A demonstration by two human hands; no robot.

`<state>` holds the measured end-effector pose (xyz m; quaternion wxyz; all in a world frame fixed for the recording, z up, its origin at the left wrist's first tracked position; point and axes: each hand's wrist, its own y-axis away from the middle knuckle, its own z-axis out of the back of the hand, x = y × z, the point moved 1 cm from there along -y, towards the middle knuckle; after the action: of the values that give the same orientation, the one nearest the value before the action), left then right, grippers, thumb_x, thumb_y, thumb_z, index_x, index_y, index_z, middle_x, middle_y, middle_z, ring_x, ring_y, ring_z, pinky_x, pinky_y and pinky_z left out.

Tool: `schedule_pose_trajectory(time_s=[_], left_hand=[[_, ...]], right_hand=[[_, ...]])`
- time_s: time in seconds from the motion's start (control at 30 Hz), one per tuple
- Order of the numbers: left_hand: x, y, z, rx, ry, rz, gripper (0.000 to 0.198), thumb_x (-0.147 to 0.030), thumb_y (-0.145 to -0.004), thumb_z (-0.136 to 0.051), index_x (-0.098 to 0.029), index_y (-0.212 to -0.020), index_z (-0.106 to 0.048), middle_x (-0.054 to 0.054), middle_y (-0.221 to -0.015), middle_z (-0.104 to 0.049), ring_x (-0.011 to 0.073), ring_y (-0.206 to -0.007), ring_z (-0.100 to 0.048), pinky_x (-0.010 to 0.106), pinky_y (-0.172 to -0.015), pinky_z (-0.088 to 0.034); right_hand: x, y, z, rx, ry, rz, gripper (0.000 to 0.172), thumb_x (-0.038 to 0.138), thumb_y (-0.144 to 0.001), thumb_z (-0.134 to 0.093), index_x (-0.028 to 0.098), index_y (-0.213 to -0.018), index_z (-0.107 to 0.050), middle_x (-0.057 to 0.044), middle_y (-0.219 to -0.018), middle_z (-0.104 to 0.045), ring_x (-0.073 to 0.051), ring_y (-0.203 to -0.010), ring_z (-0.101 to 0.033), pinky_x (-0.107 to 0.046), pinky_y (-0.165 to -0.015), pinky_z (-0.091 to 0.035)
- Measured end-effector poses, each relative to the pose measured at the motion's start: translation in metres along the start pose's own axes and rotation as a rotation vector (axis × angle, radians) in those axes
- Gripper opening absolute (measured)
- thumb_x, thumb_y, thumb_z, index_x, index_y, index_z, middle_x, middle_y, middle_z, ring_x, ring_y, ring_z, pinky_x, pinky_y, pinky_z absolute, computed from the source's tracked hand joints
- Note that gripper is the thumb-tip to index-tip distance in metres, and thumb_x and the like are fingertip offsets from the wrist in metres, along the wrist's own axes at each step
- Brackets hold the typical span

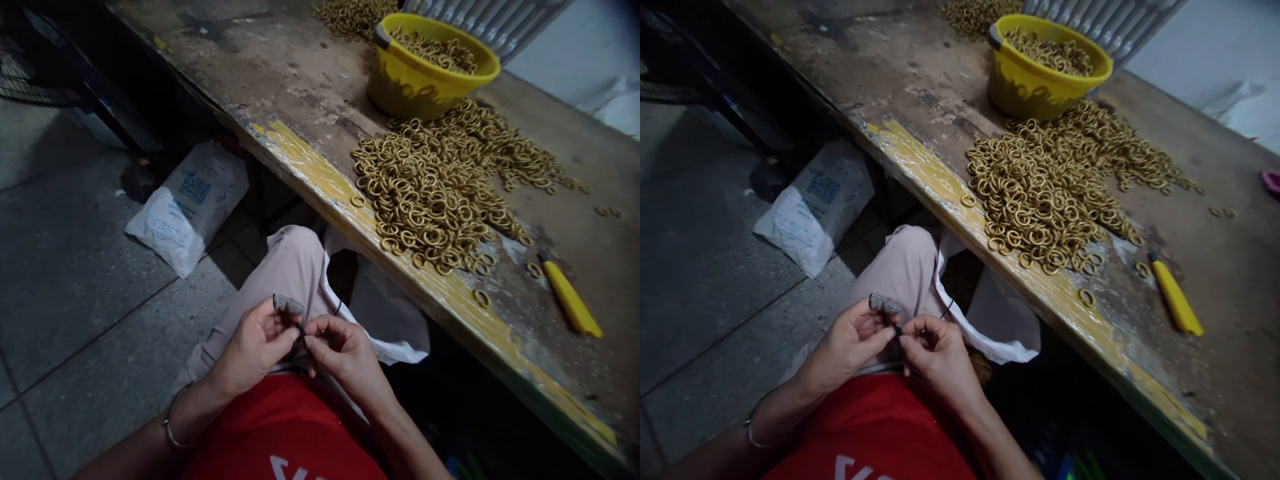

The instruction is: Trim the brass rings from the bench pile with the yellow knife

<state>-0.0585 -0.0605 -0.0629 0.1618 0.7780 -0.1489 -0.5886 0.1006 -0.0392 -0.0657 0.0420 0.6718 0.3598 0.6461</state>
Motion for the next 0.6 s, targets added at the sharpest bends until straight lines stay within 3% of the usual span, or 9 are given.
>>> schedule_pose_trajectory(time_s=[0.23,0.37,0.5,0.6], left_hand=[[0.006,0.003,-0.003,-0.02,0.009,-0.026,0.018,-0.008,-0.072,-0.062,-0.016,-0.088,-0.06,0.001,-0.083,-0.066,0.0131,-0.081,-0.064,0.023,-0.078,-0.051],[0.01,0.002,-0.001,-0.095,0.155,0.004,0.016,-0.01,-0.071,-0.065,-0.016,-0.086,-0.062,0.0,-0.08,-0.064,0.0109,-0.074,-0.06,0.02,-0.069,-0.049],[0.011,0.002,-0.001,-0.083,0.284,0.076,0.018,-0.013,-0.069,-0.069,-0.016,-0.085,-0.062,0.001,-0.078,-0.063,0.0109,-0.069,-0.059,0.02,-0.063,-0.049],[0.009,0.002,0.0,-0.082,0.316,0.092,0.018,-0.014,-0.069,-0.071,-0.015,-0.085,-0.063,0.001,-0.078,-0.064,0.0113,-0.07,-0.06,0.022,-0.066,-0.05]], right_hand=[[-0.003,0.006,-0.008,-0.166,0.392,0.31,0.008,0.021,-0.084,-0.056,0.018,-0.076,-0.056,0.003,-0.067,-0.051,-0.01,-0.061,-0.046,-0.02,-0.055,-0.037],[-0.001,0.009,-0.013,-0.165,0.305,0.379,0.01,0.022,-0.087,-0.054,0.019,-0.077,-0.054,0.001,-0.074,-0.052,-0.011,-0.066,-0.049,-0.022,-0.059,-0.042],[0.0,0.011,-0.015,-0.096,0.094,0.33,0.013,0.028,-0.09,-0.053,0.02,-0.08,-0.053,0.0,-0.082,-0.054,-0.01,-0.063,-0.053,-0.023,-0.058,-0.045],[-0.001,0.011,-0.011,-0.098,0.136,0.319,0.01,0.03,-0.088,-0.06,0.02,-0.09,-0.057,0.0,-0.084,-0.057,-0.012,-0.071,-0.056,-0.024,-0.066,-0.048]])
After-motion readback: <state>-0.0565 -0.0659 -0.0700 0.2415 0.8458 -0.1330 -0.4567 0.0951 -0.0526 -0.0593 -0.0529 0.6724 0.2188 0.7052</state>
